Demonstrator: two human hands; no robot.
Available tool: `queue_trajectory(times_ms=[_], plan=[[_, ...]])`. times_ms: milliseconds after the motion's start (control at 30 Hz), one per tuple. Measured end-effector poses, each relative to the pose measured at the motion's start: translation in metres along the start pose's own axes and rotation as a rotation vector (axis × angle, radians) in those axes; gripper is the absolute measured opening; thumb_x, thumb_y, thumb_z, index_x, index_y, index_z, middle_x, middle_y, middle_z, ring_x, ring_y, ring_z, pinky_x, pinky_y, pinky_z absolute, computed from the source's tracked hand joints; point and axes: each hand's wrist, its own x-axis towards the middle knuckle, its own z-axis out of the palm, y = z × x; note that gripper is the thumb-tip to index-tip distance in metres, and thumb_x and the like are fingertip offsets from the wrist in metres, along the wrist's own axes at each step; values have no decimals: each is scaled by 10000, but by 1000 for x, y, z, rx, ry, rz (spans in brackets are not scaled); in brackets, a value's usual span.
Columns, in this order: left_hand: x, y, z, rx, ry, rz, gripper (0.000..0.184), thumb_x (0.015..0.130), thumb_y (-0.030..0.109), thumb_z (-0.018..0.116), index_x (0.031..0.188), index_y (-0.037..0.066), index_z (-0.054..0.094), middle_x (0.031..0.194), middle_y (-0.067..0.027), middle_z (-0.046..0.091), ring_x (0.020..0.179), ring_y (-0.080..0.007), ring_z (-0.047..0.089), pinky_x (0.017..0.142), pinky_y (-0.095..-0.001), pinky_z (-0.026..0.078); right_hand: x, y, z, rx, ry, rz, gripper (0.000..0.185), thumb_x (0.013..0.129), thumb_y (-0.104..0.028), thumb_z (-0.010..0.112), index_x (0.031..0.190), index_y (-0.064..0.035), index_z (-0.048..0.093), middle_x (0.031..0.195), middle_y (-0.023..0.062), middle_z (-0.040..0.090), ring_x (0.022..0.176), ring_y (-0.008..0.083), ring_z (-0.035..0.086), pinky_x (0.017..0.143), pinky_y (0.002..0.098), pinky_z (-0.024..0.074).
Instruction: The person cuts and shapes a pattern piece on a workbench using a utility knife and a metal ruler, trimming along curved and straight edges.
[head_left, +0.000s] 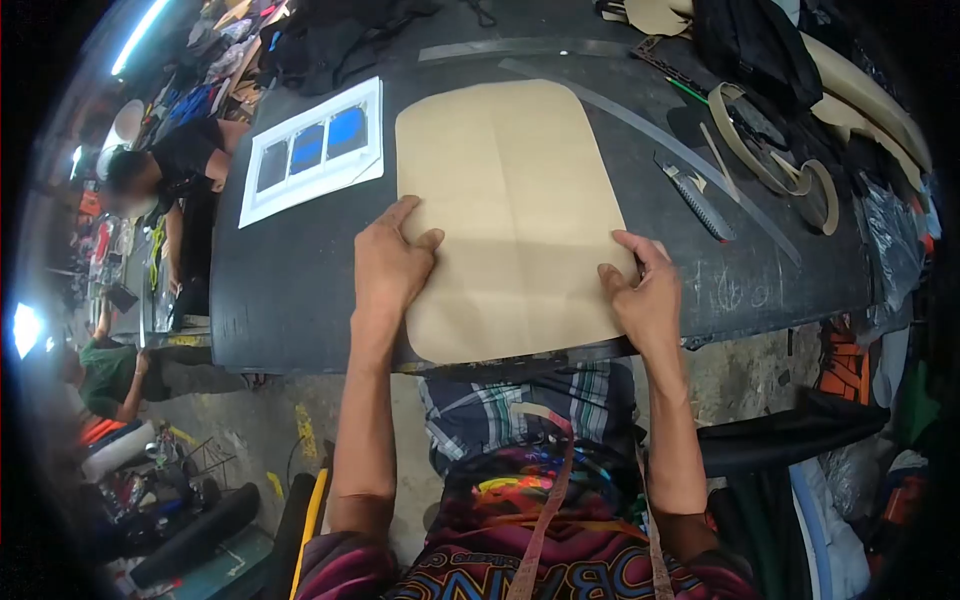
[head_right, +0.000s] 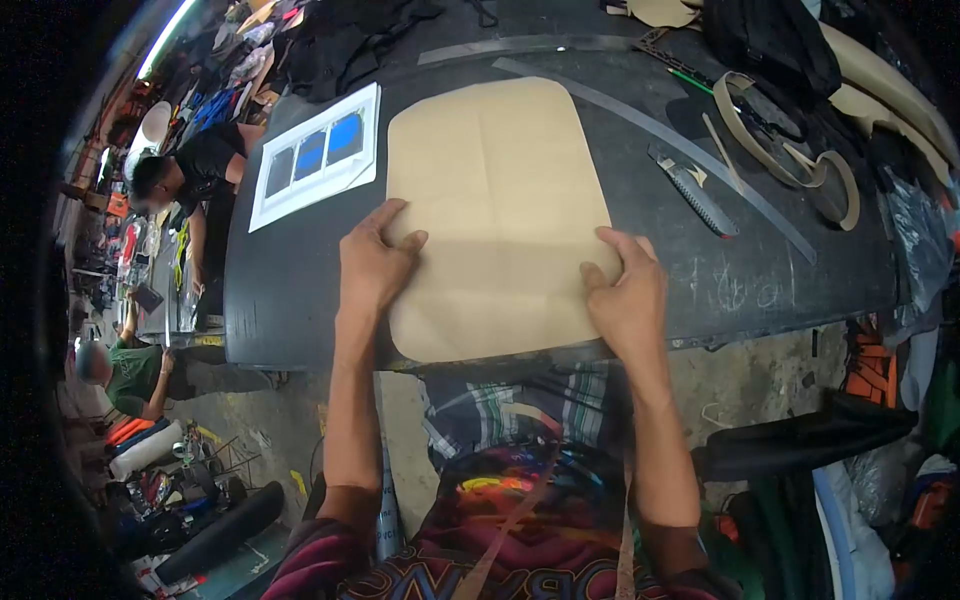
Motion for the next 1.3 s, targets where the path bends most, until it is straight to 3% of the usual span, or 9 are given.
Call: queue_trajectory(times_ms=[67, 133, 167, 300, 433, 800, 867, 1067, 1300], plan=[[-3, 7, 4, 75, 28, 23, 573, 911, 224, 866, 1434, 44, 715, 1332, -228, 738, 1233, -385, 724, 1021, -487, 569, 0, -7, -1, -120, -22, 40, 444, 911, -35, 806, 1343, 39, 732, 1160, 134, 735, 1025, 235, 734, 918, 340, 572], [-13, 15, 14, 440, 169, 262, 532, 927, 270, 859, 1414, 91, 739, 1470, -199, 638, 1377, -432, 605, 1095, -602, 485, -5, 2, 6, -216, 45, -123, 495, 880, -82, 847, 1346, 36, 730, 1196, 172, 703, 1113, 329, 724, 962, 396, 571], [-11, 13, 25, 366, 74, 345, 528, 989, 346, 799, 1463, 131, 712, 1642, -169, 512, 1526, -493, 449, 1193, -704, 363, -7, 3, 8, -215, 36, -128, 495, 880, -82, 847, 1346, 36, 730, 1196, 172, 703, 1113, 329, 724, 962, 396, 571], [-21, 27, 89, 412, 18, 438, 669, 1102, 502, 586, 1638, 105, 531, 1756, -167, 410, 1626, -541, 302, 1276, -793, 179, -16, 2, 18, -193, 59, -106, 497, 876, -97, 840, 1336, 51, 723, 1258, 225, 691, 1203, 414, 674, 1070, 451, 528], [-16, 41, 112, 406, 48, 468, 722, 1122, 497, 554, 1663, 25, 467, 1790, -206, 343, 1651, -543, 244, 1279, -782, 185, -20, 2, 18, -172, 61, -71, 492, 866, -87, 854, 1322, 48, 728, 1267, 221, 696, 1217, 414, 675, 1071, 451, 533], [118, 60, 119, 450, -47, 370, 766, 1153, 590, 373, 1730, 85, 378, 1833, -139, 288, 1690, -443, 222, 1287, -803, 146, -8, -4, -14, -218, -148, -117, 461, 890, -143, 849, 1310, 17, 747, 1194, 219, 696, 1129, 438, 698, 999, 475, 551], [130, 64, 117, 458, -48, 378, 756, 1151, 598, 366, 1733, 114, 384, 1832, -137, 292, 1690, -446, 220, 1277, -818, 147, 6, 0, -14, -129, 81, -158, 435, 911, -141, 827, 1307, 16, 743, 1182, 203, 691, 1055, 417, 696, 946, 464, 558], [148, 67, 119, 418, -31, 391, 676, 1141, 579, 385, 1710, 223, 461, 1819, -145, 319, 1684, -472, 215, 1253, -855, 99, 104, 67, -57, -763, 389, -388, 541, 973, -347, 788, 1443, -94, 699, 1564, 146, 580, 1464, 392, 485, 1215, 595, 341], [157, 72, 117, 444, -77, 368, 660, 1142, 627, 351, 1711, 313, 462, 1837, -132, 285, 1701, -466, 169, 1259, -854, 70, 179, 73, -59, -751, 319, -291, 505, 1004, -440, 745, 1404, -132, 750, 1385, 130, 671, 1347, 363, 571, 1132, 541, 418]])
